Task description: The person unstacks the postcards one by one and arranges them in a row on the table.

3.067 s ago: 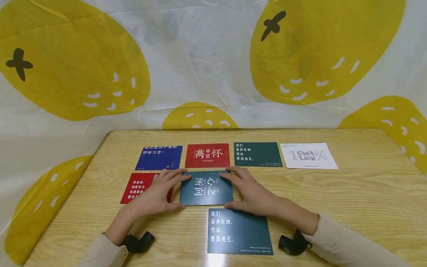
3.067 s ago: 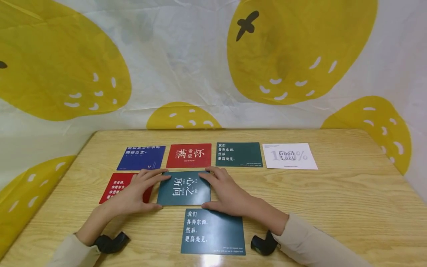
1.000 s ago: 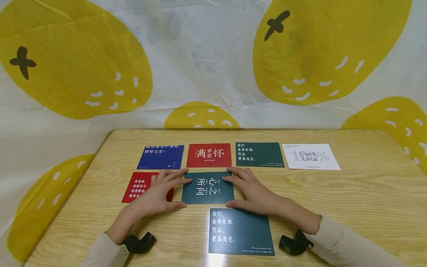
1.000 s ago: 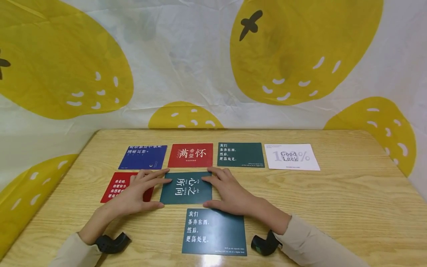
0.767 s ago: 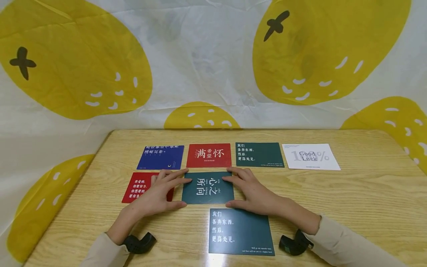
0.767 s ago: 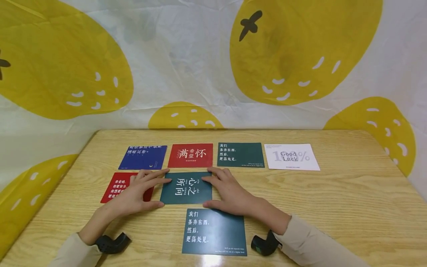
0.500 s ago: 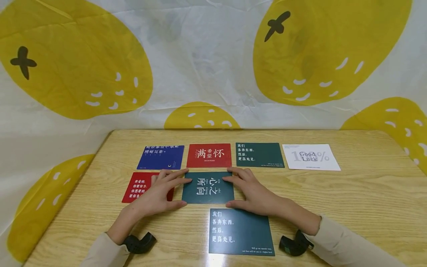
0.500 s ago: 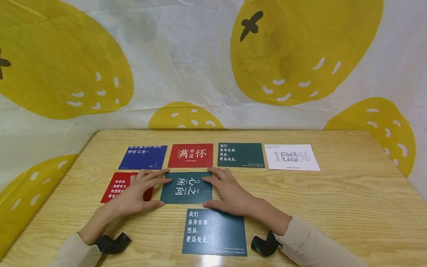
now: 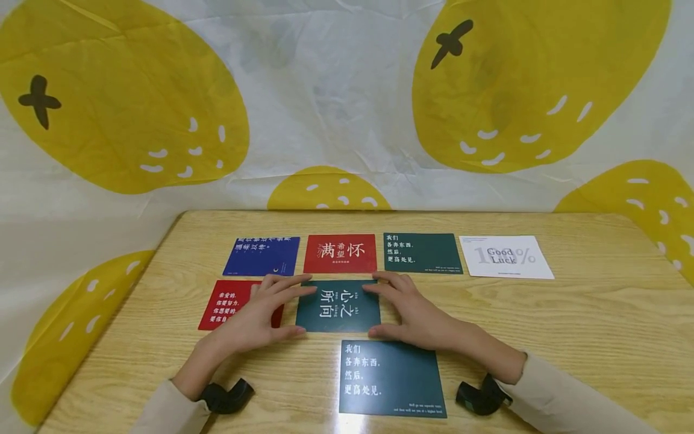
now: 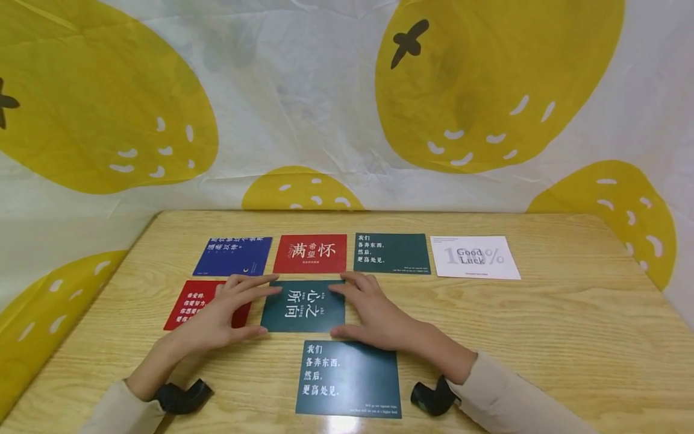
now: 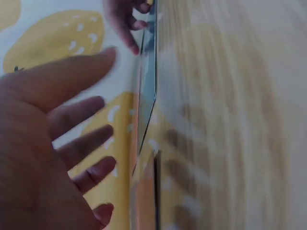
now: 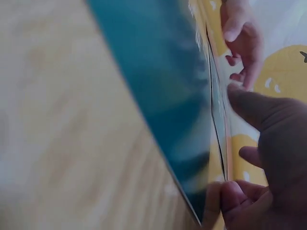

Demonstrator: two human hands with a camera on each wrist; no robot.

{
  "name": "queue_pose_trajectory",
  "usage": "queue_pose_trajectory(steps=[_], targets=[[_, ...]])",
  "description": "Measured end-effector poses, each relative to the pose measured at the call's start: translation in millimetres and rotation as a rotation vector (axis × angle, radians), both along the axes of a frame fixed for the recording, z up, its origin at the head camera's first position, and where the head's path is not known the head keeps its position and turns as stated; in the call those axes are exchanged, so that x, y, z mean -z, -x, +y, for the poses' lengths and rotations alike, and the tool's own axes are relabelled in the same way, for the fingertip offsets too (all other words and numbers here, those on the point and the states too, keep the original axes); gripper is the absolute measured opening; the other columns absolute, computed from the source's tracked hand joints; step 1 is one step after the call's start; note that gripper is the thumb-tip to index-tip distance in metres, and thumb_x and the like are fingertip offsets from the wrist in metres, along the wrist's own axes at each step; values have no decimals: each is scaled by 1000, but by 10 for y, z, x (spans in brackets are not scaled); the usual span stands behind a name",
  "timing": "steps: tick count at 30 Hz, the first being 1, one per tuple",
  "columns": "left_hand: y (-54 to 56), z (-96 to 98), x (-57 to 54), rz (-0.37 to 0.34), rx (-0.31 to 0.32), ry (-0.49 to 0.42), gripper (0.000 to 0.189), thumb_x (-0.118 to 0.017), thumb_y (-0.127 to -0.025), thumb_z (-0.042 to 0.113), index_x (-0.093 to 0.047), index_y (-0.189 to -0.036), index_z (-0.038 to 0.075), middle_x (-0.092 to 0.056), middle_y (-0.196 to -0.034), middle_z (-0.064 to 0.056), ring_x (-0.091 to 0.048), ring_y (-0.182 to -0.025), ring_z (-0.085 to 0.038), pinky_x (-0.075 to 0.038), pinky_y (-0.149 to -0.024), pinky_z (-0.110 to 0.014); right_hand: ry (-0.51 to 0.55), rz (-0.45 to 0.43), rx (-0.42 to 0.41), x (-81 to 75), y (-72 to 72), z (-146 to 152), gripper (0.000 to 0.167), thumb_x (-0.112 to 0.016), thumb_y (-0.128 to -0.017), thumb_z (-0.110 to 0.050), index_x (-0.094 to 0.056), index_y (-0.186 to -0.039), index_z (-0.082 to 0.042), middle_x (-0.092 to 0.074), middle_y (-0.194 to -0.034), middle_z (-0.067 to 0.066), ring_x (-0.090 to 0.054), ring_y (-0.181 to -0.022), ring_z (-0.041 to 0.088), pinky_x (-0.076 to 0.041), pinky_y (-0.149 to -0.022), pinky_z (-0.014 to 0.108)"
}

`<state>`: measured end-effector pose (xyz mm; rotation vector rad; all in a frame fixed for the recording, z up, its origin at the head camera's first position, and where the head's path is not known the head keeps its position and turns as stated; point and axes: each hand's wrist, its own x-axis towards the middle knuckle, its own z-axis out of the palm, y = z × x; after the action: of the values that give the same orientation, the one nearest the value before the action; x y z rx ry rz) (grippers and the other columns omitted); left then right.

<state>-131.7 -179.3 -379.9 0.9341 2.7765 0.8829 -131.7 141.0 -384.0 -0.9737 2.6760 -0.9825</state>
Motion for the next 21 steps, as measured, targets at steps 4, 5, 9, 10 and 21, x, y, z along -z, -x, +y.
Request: queue_pose_trajectory(steps=[4, 5, 9, 10, 21], targets=[[-57, 79, -94, -4, -17, -51, 76, -82, -74, 29, -47, -142, 26, -38, -148, 6, -31, -131, -19, -32, -100, -56, 10, 6, 22, -71, -24, 50, 73, -75, -80, -43, -46, -142, -17, -30, -150, 11, -26, -134, 28, -36, -103, 50], [-77, 99, -118, -1, -17, -70, 76, -81, -74, 28, -46, -142, 25, -38, -148, 7, -31, -132, -19, -32, -101, -57, 15, 6, 29, -96, -36, 66, 73, -76, -80, -43, -46, -142, -18, -30, -150, 10, -27, -134, 28, -37, -102, 50], [-206, 167, -189, 9, -12, -151, 77, -81, -75, 26, -44, -143, 27, -39, -147, 8, -32, -133, -18, -36, -101, -56, 24, 18, 57, -188, -116, 149, 73, -75, -80, -42, -45, -143, -20, -33, -149, 8, -29, -132, 28, -38, -100, 53], [-247, 183, -198, 10, -7, -171, 77, -81, -75, 25, -44, -143, 27, -39, -146, 8, -33, -133, -18, -39, -98, -55, 28, 20, 65, -211, -144, 172, 73, -76, -80, -42, -45, -143, -21, -33, -148, 7, -30, -132, 28, -39, -99, 53], [-682, 408, -139, -34, 98, -240, 77, -79, -78, 29, -40, -145, 28, -37, -147, 5, -33, -131, -17, -42, -95, -55, 17, 11, 80, -283, -557, 380, 76, -77, -77, -45, -43, -143, -29, -35, -148, 0, -33, -131, 23, -44, -95, 52]])
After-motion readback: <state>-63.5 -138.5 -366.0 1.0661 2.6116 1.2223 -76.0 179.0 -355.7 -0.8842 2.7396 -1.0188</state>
